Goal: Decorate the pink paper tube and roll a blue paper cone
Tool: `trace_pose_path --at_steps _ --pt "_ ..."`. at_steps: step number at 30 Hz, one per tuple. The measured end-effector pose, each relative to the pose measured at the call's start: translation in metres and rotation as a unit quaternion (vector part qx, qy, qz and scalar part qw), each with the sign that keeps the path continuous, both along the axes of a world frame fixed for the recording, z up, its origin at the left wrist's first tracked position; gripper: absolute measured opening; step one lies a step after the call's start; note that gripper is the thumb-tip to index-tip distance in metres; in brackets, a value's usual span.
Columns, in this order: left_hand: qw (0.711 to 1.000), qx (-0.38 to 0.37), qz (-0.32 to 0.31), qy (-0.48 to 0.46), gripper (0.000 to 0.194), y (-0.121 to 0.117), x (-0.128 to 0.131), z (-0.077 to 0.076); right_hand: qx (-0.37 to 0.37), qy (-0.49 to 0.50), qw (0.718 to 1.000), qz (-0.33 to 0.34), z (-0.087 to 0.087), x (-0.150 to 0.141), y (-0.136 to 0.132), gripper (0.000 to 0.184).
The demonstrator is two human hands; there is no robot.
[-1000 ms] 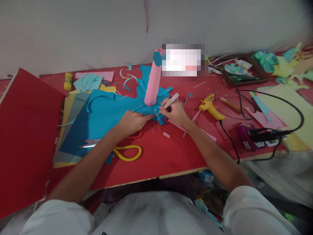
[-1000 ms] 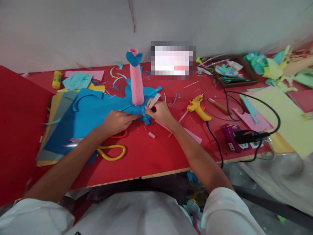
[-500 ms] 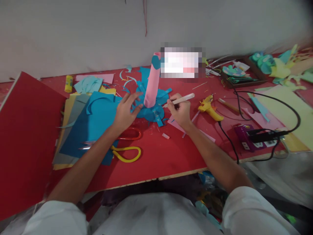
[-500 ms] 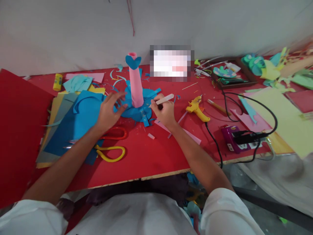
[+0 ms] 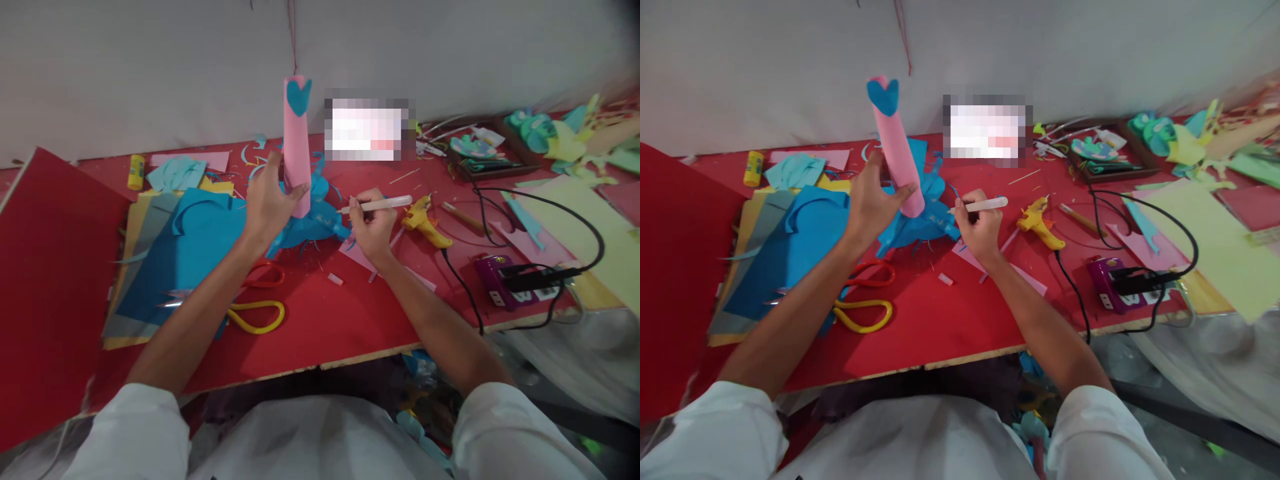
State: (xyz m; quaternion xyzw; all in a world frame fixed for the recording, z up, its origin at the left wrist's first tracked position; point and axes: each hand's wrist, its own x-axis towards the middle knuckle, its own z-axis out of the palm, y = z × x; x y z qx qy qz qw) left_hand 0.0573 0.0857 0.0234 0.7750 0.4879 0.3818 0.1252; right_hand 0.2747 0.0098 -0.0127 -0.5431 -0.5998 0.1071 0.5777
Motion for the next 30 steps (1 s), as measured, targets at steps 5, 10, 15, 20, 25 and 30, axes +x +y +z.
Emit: trace_pose_path --at_steps 5,10,15,20,25,30 --pt "0.999 0.051 0.002 -0.018 0.076 0.004 0.001 -0.009 0.010 -0.002 1.000 -0.025 0.004 0.002 -0.002 0.040" --pt "0.994 -0.008 -0.110 -0.017 0.081 0.020 -0.006 -0.017 -0.002 0.007 1.000 -0.021 0.006 0.002 -0.003 0.040" --pt "0.995 -0.027 -0.092 -0.026 0.065 0.021 -0.011 -0.012 0.008 0.025 1.000 0.002 0.006 0.000 -0.004 0.035" --pt "0.998 0.000 -0.041 -0.038 0.076 0.018 -0.006 -0.012 0.006 0.020 1.000 -0.003 0.006 -0.001 -0.005 0.036" --pt "0.981 -0.063 -0.153 -0.100 0.078 0.027 -0.014 -0.013 0.022 0.019 1.000 -0.001 0.006 -0.002 -0.004 0.038" --pt "0.970 -0.099 -0.188 -0.122 0.075 0.031 -0.024 -0.006 0.029 0.023 0.999 0.011 0.006 -0.003 -0.004 0.041"
